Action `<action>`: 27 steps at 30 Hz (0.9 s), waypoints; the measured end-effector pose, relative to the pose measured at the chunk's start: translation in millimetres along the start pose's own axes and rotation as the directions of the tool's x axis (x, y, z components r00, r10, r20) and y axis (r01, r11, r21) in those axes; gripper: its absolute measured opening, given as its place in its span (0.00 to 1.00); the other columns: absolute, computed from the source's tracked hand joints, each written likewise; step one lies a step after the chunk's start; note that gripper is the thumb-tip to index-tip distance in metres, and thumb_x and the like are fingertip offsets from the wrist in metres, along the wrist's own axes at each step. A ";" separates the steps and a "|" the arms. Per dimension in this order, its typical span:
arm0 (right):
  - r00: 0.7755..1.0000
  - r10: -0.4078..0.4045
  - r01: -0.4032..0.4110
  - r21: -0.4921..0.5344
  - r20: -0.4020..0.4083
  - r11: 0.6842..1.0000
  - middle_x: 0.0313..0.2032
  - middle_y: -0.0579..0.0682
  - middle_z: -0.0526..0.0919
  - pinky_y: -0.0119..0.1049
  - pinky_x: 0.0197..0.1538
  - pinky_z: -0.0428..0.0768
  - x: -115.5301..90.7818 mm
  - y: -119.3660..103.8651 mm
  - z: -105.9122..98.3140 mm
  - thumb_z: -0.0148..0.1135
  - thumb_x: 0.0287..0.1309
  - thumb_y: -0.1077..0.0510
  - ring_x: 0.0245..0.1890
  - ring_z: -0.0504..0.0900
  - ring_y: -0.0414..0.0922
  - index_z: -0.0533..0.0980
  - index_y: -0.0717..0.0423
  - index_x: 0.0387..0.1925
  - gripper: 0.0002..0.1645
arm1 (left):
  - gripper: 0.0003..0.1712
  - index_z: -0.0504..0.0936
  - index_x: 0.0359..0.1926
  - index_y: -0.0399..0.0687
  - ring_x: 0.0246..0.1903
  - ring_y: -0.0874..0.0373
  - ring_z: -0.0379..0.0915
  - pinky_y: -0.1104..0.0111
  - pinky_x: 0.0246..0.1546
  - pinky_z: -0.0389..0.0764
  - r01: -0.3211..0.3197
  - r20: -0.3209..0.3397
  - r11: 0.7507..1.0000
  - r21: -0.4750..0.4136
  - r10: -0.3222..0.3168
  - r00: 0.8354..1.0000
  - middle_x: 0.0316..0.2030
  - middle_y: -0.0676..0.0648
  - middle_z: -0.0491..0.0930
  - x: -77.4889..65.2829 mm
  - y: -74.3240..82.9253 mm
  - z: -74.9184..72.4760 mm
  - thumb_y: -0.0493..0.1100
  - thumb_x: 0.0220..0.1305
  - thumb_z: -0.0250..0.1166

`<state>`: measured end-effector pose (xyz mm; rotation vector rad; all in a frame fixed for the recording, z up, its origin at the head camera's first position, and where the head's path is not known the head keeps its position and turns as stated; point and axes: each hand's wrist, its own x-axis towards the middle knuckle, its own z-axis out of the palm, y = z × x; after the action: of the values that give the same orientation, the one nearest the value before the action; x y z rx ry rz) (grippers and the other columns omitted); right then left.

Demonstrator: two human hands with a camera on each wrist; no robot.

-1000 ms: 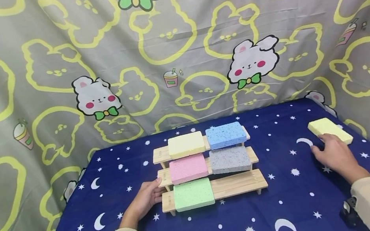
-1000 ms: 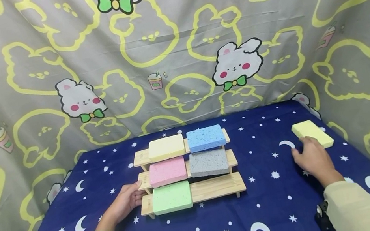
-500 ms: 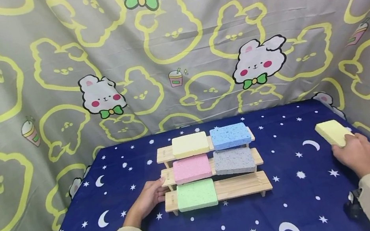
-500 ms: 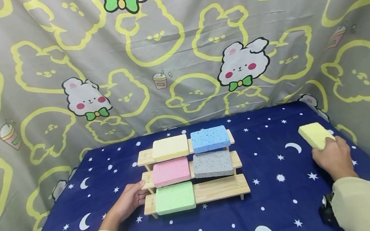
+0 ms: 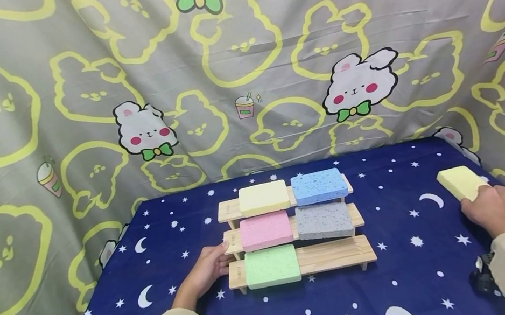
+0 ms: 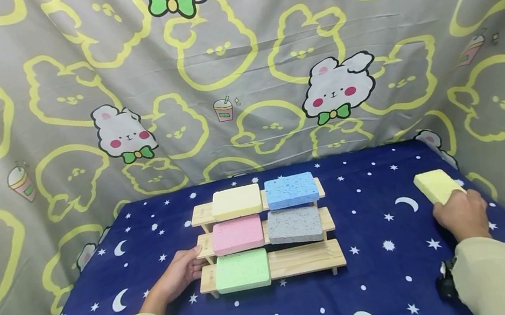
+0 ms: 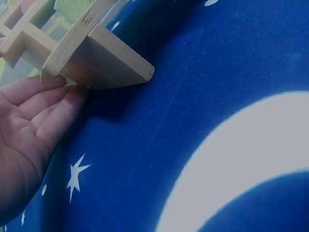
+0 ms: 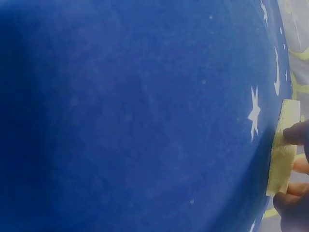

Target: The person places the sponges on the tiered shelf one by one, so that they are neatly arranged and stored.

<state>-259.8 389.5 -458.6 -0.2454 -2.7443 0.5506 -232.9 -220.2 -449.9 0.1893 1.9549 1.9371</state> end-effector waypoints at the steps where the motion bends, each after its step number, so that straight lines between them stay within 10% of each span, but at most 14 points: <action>1: 1.000 0.000 0.000 -0.001 0.003 1.000 0.25 0.77 0.67 0.59 0.32 0.64 0.1 0.6 -0.5 0.54 0.46 0.58 0.32 0.67 0.72 0.67 0.82 0.29 0.24 | 0.34 0.63 0.58 0.17 0.40 0.59 0.81 0.63 0.42 0.82 0.001 -0.001 1.000 0.002 -0.001 1.000 0.44 0.40 0.82 0.2 0.1 0.4 0.50 0.73 0.45; 27: 0.995 -0.032 0.033 -0.016 0.095 0.999 0.24 0.73 0.71 0.59 0.32 0.64 -8.8 -3.1 -12.2 0.61 0.47 0.54 0.32 0.68 0.71 0.69 0.73 0.26 0.22 | 0.35 0.64 0.58 0.17 0.42 0.58 0.80 0.63 0.44 0.81 -0.038 0.039 0.999 0.006 0.038 0.999 0.45 0.42 0.82 0.3 -2.6 -2.8 0.52 0.74 0.44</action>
<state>-247.6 388.9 -449.3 -0.1830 -2.8407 0.5423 -233.7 -222.8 -452.6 0.2658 1.9459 1.9361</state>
